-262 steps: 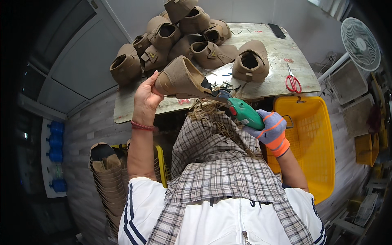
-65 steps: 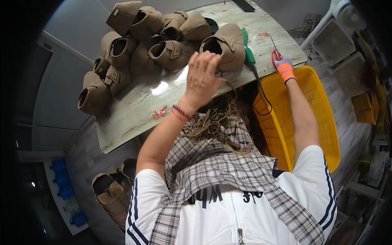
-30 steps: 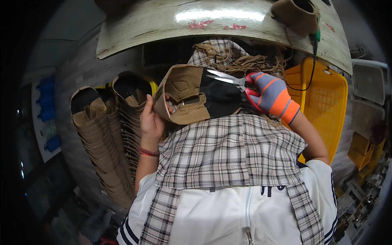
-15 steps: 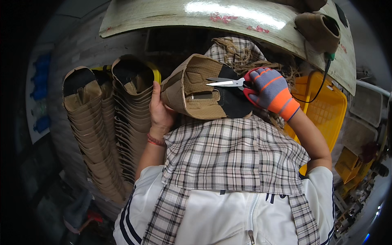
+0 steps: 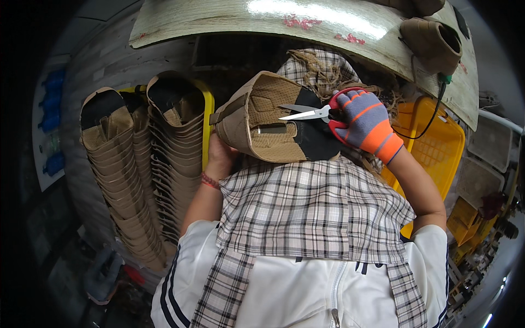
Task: The person uses a rotary cutting tool to trim the edges of multiple brown shoe uppers on a work table. After trimming, the person uses scissors to cut the interior lining of one shoe upper. Trimmed pieces fall onto the table and into a yellow bin.
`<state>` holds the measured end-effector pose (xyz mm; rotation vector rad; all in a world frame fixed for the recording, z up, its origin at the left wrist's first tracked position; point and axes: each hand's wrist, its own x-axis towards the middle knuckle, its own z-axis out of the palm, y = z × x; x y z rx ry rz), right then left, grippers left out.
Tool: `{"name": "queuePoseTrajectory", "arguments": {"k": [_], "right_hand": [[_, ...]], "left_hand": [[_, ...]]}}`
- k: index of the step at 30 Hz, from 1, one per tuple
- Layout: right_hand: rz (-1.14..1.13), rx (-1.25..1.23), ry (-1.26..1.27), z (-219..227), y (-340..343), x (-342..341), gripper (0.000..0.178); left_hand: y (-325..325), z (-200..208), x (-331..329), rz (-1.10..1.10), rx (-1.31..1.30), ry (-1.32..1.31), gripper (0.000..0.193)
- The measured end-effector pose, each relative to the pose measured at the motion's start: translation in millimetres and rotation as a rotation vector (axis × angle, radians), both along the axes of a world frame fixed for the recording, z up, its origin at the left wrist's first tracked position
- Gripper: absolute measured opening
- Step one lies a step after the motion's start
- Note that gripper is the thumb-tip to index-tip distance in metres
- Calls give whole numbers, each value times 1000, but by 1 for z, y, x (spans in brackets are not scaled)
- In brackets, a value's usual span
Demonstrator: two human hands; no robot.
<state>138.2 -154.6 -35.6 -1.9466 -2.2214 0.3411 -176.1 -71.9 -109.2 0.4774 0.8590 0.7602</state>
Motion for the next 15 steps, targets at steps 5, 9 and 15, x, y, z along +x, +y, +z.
{"name": "queuePoseTrajectory", "arguments": {"k": [5,9,15], "right_hand": [[42,-15,17,-4,11,-5,36],[26,-2,-29,-6,9,-6,32],[6,6,-75,-9,1,-1,33]], "left_hand": [[10,12,22,35,-72,9,15],[15,-26,10,-28,-120,-45,35],[14,-64,9,-6,-21,-54,41]]}}
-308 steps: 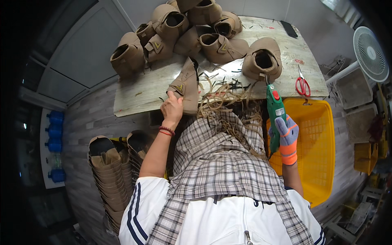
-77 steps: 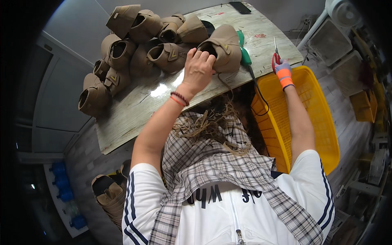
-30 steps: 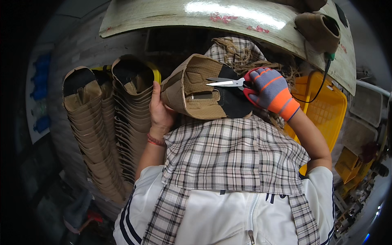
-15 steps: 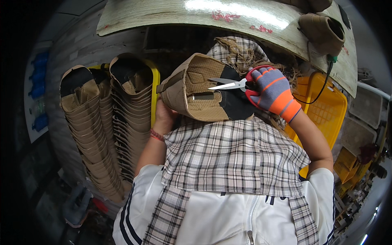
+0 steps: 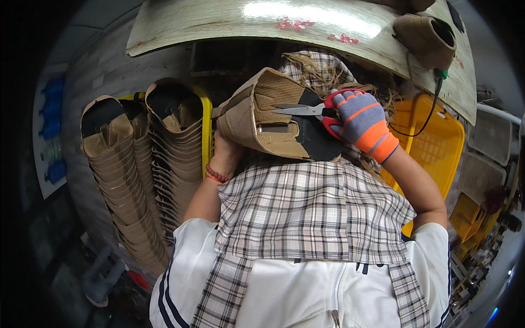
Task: The person uses a rotary cutting tool to trim the edges of multiple brown shoe uppers on a work table. After trimming, the person uses scissors to cut the interior lining of one shoe upper. Trimmed pieces fall onto the table and into a yellow bin.
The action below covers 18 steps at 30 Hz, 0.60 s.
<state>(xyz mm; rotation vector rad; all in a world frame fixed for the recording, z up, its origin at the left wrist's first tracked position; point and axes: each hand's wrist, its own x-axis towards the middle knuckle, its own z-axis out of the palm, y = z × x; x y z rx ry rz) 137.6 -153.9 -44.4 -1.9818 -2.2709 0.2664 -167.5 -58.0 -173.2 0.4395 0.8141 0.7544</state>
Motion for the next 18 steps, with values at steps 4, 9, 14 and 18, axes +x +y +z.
{"name": "queuePoseTrajectory", "arguments": {"k": [4,9,14,18], "right_hand": [[6,51,-56,-5,-4,1,32],[-94,93,37,-3,-12,17,30],[-36,36,123,9,1,-3,31],[-56,-6,19,-4,-1,3,29]], "left_hand": [[-3,4,-5,-52,141,3,43],[1,19,5,57,-116,71,46],[-3,21,1,9,20,48,47],[-5,-18,-26,-142,421,331,45]]}}
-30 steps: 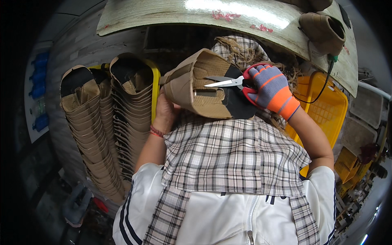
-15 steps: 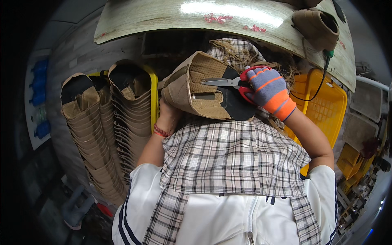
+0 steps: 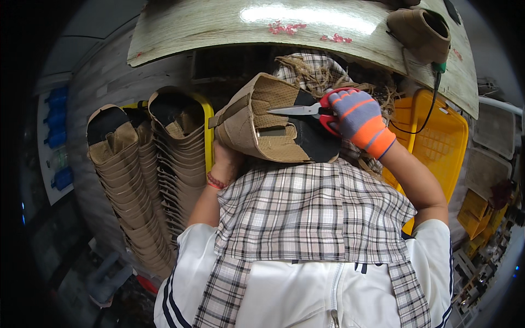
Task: The person uses a rotary cutting tool to trim the edges of multiple brown shoe uppers on a work table. After trimming, the person uses scissors to cut the interior lining of one shoe upper. Trimmed pieces fall onto the table and into a yellow bin.
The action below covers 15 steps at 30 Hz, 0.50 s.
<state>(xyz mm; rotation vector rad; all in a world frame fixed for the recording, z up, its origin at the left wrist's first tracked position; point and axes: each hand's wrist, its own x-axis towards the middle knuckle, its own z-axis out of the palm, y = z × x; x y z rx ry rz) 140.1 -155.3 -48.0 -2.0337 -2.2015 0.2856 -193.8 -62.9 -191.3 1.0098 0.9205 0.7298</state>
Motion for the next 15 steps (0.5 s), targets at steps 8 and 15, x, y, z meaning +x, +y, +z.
{"name": "queuePoseTrajectory", "arguments": {"k": [8,15], "right_hand": [[-19,147,190,11,-5,2,28],[-350,-3,183,-6,-7,11,26]], "left_hand": [[-1,31,19,84,-266,-374,48],[0,43,11,29,68,-21,44]]}}
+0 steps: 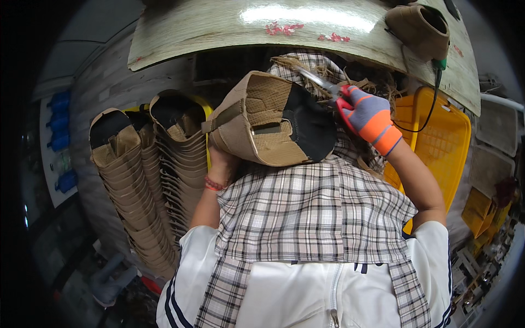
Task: The person uses a rotary cutting tool to trim the edges of multiple brown shoe uppers on a work table. After trimming, the person uses scissors to cut the interior lining of one shoe upper. Trimmed pieces fall onto the table and into a yellow bin.
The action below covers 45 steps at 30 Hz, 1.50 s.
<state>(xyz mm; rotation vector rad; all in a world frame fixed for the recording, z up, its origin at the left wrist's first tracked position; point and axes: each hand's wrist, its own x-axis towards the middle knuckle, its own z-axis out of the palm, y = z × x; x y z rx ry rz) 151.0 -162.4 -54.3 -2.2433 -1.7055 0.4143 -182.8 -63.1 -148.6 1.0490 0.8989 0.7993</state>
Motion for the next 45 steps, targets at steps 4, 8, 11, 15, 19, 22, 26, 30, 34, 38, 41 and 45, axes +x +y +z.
{"name": "queuePoseTrajectory", "arguments": {"k": [4,8,11,15,19,22,26,30,34,38,41,45], "right_hand": [[317,-49,110,16,-6,-16,28],[-69,114,128,-25,-1,-2,23],[-174,11,372,-26,-4,7,33],[113,-226,101,-10,1,-12,34],[-408,-209,690,-48,0,25,36],[-73,-194,240,-1,-20,-7,38],[124,-222,238,22,-32,-14,37],[336,-348,127,31,-34,-17,36],[427,-444,84,28,-31,-23,36],[463,-467,78,27,-24,-33,37],[480,-531,49,29,-18,-38,38],[505,-542,33,32,-16,-40,39]], "left_hand": [[8,3,0,-131,117,-80,44],[25,15,25,63,-568,-594,44],[41,1,26,73,-533,-518,44],[42,8,23,-134,-525,-728,41],[47,30,25,118,-530,-195,38],[49,54,23,-4,-485,130,29],[69,39,-16,-498,-949,-136,34],[54,57,-8,-297,-853,160,33],[46,59,-10,-379,-795,149,30],[38,49,-17,-323,-699,196,30],[36,54,-12,-292,-703,211,30],[34,56,-13,-297,-713,194,31]]}}
